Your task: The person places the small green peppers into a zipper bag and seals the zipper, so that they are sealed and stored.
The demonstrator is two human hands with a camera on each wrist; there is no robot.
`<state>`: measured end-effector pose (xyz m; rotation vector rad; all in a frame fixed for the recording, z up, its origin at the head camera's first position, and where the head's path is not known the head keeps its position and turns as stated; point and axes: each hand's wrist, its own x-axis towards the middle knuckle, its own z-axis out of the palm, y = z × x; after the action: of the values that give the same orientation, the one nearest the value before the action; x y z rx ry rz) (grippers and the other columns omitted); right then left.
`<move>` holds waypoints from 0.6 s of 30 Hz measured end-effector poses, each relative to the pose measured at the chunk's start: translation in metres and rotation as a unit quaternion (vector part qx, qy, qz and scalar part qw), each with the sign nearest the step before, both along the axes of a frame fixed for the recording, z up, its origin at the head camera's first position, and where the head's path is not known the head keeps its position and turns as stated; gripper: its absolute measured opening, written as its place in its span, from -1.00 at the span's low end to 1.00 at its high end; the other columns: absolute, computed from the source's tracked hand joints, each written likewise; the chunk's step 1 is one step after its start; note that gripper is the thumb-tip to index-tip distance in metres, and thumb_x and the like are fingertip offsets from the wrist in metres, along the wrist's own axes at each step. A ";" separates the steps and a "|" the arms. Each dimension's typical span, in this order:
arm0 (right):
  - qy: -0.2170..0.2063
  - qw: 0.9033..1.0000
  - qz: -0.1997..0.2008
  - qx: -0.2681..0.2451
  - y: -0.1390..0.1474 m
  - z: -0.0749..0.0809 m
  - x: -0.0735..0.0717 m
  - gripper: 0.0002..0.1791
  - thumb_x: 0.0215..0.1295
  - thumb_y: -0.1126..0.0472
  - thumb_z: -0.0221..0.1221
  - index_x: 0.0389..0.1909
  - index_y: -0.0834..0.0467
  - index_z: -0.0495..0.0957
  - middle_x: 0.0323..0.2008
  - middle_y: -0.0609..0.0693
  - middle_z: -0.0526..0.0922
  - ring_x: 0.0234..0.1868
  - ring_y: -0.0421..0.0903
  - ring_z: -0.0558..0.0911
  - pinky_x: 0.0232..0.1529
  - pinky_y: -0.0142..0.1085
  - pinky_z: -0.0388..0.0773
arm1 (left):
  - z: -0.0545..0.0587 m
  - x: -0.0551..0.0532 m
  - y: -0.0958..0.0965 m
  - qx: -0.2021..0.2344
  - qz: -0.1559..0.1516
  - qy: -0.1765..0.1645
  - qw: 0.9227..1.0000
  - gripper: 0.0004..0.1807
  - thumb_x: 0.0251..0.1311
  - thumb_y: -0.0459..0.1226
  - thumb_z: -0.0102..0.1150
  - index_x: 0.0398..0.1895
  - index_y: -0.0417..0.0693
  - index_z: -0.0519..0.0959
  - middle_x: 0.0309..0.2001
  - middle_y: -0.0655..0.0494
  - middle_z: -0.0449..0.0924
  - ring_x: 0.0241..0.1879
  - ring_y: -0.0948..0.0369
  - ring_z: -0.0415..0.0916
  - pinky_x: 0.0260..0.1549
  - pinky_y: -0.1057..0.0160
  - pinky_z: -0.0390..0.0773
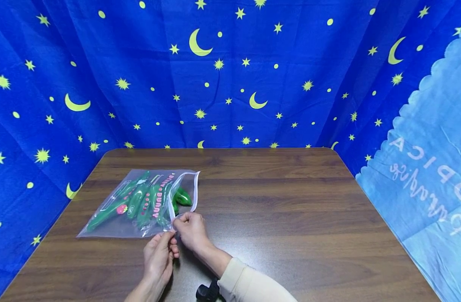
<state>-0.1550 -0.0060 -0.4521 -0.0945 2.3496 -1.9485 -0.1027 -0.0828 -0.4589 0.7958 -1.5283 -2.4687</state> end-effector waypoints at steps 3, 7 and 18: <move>0.004 1.000 -0.008 -0.008 -0.002 -0.001 -0.003 -0.81 0.00 0.29 0.17 -0.69 0.25 0.44 -0.75 -0.18 0.33 -0.66 -0.27 0.31 -0.68 -0.49 0.22 | 0.000 0.004 -0.001 -0.002 -0.010 0.000 1.000 -0.73 0.18 -0.36 0.04 -0.66 0.01 0.36 -0.73 0.29 0.37 -0.79 0.39 0.28 -0.81 0.44 0.34; 0.004 1.000 -0.018 -0.010 -0.004 -0.003 -0.010 -0.81 0.00 0.30 0.18 -0.70 0.27 0.46 -0.76 -0.20 0.31 -0.64 -0.26 0.30 -0.66 -0.48 0.21 | -0.001 0.008 -0.001 -0.005 -0.023 -0.010 1.000 -0.74 0.20 -0.36 0.00 -0.64 0.00 0.33 -0.72 0.28 0.35 -0.79 0.37 0.27 -0.80 0.43 0.32; -0.012 1.000 -0.024 -0.016 -0.006 0.002 -0.025 -0.79 0.05 0.27 0.16 -0.71 0.15 0.43 -0.78 -0.19 0.28 -0.74 -0.26 0.25 -0.78 -0.45 0.15 | -0.001 0.008 -0.002 -0.012 -0.018 -0.013 1.000 -0.76 0.19 -0.35 0.03 -0.64 -0.01 0.34 -0.70 0.27 0.35 -0.78 0.35 0.27 -0.81 0.43 0.33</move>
<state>-0.1798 -0.0124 -0.4500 -0.0169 2.3279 -1.9980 -0.0944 -0.0847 -0.4596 0.8057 -1.5914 -2.4700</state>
